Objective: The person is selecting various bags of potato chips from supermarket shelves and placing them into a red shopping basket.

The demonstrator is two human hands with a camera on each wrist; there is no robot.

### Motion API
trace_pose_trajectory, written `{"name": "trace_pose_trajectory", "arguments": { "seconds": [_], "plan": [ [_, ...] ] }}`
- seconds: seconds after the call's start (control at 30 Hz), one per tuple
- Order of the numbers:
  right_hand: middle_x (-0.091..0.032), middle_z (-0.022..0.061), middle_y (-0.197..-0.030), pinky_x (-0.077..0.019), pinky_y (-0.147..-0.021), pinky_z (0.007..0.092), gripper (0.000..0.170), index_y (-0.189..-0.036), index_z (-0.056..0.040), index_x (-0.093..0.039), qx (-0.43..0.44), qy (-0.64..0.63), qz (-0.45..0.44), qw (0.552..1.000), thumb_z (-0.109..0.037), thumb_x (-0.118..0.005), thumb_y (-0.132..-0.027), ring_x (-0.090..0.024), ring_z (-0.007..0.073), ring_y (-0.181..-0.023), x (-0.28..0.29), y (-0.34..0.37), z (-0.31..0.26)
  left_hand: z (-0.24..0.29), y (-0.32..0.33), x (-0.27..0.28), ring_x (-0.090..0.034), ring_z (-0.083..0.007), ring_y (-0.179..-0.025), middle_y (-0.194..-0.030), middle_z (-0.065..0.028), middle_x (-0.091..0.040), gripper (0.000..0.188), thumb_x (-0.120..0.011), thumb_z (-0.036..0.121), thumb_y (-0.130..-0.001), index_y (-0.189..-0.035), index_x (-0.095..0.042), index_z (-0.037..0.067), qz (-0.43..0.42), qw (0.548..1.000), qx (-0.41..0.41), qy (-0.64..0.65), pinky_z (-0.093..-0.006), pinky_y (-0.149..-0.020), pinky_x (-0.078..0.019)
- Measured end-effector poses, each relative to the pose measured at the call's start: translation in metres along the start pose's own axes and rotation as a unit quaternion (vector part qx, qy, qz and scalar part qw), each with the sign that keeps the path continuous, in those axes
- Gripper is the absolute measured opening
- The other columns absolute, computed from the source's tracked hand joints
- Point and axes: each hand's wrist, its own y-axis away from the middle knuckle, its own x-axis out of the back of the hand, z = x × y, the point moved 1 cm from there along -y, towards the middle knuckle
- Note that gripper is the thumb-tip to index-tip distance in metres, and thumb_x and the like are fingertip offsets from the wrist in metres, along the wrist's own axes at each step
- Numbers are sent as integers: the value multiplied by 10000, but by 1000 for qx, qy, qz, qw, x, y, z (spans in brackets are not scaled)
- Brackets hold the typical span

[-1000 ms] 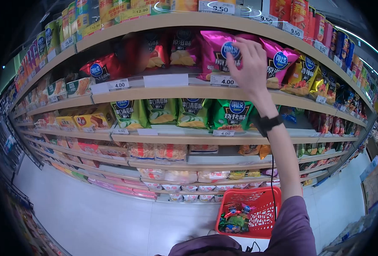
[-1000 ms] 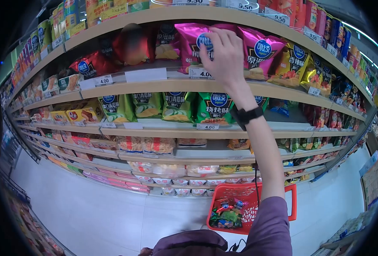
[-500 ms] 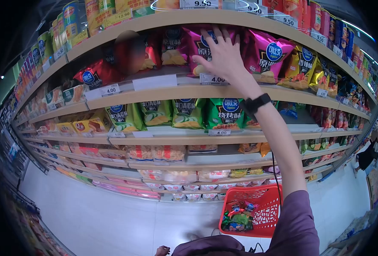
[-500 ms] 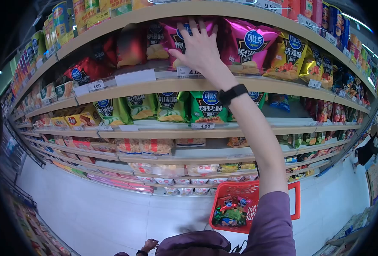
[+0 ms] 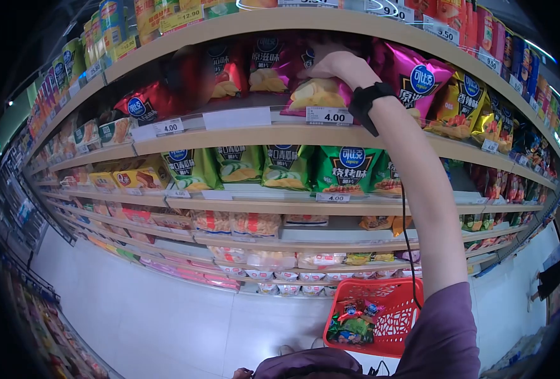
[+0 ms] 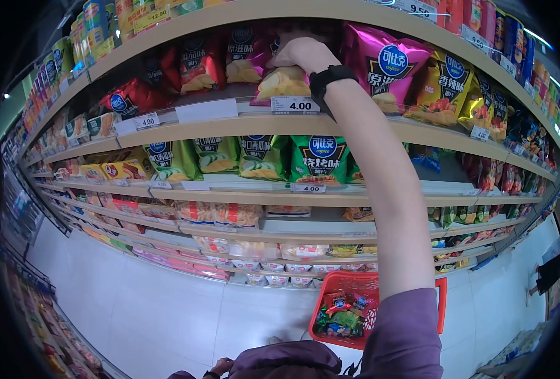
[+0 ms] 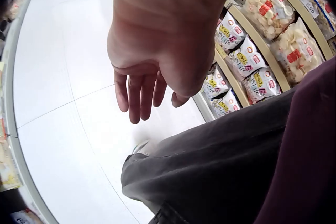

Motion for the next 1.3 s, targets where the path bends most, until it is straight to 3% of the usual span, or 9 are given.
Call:
{"name": "trace_pose_trajectory", "arguments": {
  "seconds": [0.2, 0.27, 0.43, 0.57, 0.77, 1.0, 1.1, 1.23, 1.3],
  "plan": [
    [-231, 198, -1502, -277, -1093, 503, 922, -1464, -118, -257, 32, -72, 171, 982, -699, -495, -789, -258, 371, -1372, -8, 32, 10, -25, -14, -7, -651, -194, -763, -863, -107, -694, 390, -671, 393, -795, -995, -688, 59, -43, 988, -97, 113, -326, -707, -547],
    [-375, 225, -1406, -321, -1052, 478, 701, -1364, -57, -385, 87, -62, 244, 964, -531, -519, -865, -380, 389, -1280, -3, 62, 10, -23, -15, -8, -648, -184, -693, -807, -85, -698, 356, -670, 393, -805, -962, -696, 74, -66, 976, -142, 152, -322, -662, -552],
    [-569, 133, -1215, -369, -999, 415, 349, -1085, -46, -583, 240, -51, 454, 856, -239, -639, -799, -514, 307, -1133, 13, 149, 21, 15, -15, 5, -674, -196, -867, -956, -143, -695, 445, -665, 370, -794, -1060, -668, 13, -2, 1000, -19, 7, -311, -765, -546],
    [-569, 87, -1181, -375, -939, 425, 362, -1081, -77, -605, 135, -14, 539, 831, -194, -686, -747, -495, 273, -1118, 4, 166, 80, 32, -13, 7, -679, -180, -794, -917, -131, -700, 415, -648, 341, -823, -1059, -657, 0, -9, 999, -46, -14, -303, -700, -557],
    [-467, 147, -1333, -280, -1052, 547, 644, -1336, -152, -477, 57, 67, 453, 887, -528, -598, -828, -404, 360, -1251, -5, 134, 124, 34, -26, 6, -678, -190, -785, -917, -137, -696, 432, -657, 341, -822, -1070, -645, -13, -24, 998, -65, 1, -306, -693, -562],
    [-439, 133, -1364, -330, -968, 664, 711, -1334, -108, -463, 77, 29, 328, 941, -588, -563, -820, -372, 331, -1293, 3, 135, 122, 36, -25, -1, -680, -204, -820, -933, -151, -694, 452, -661, 374, -812, -1063, -655, -1, -11, 998, -62, 6, -318, -726, -560],
    [-361, 175, -1417, -286, -996, 666, 725, -1385, -114, -391, 97, 9, 344, 934, -567, -548, -840, -305, 336, -1344, -8, 143, 124, 42, -18, -5, -675, -229, -886, -952, -159, -693, 493, -647, 448, -799, -1070, -667, 36, 7, 993, -81, -89, -335, -787, -548],
    [-234, 209, -1491, -194, -1082, 599, 685, -1443, -126, -302, 114, -32, 351, 929, -460, -532, -892, -204, 362, -1394, -15, 166, 124, 30, -29, -21, -650, -194, -710, -795, -93, -695, 338, -627, 399, -831, -915, -709, 82, -30, 983, -175, 37, -334, -649, -529],
    [-190, 213, -1513, -158, -1122, 530, 643, -1444, -107, -302, 136, -43, 344, 928, -342, -558, -904, -189, 370, -1400, -20, 190, 117, 37, -27, -14, -660, -230, -865, -912, -141, -692, 452, -629, 461, -804, -1023, -686, 70, -10, 991, -111, -77, -341, -773, -531]
  ]
}}
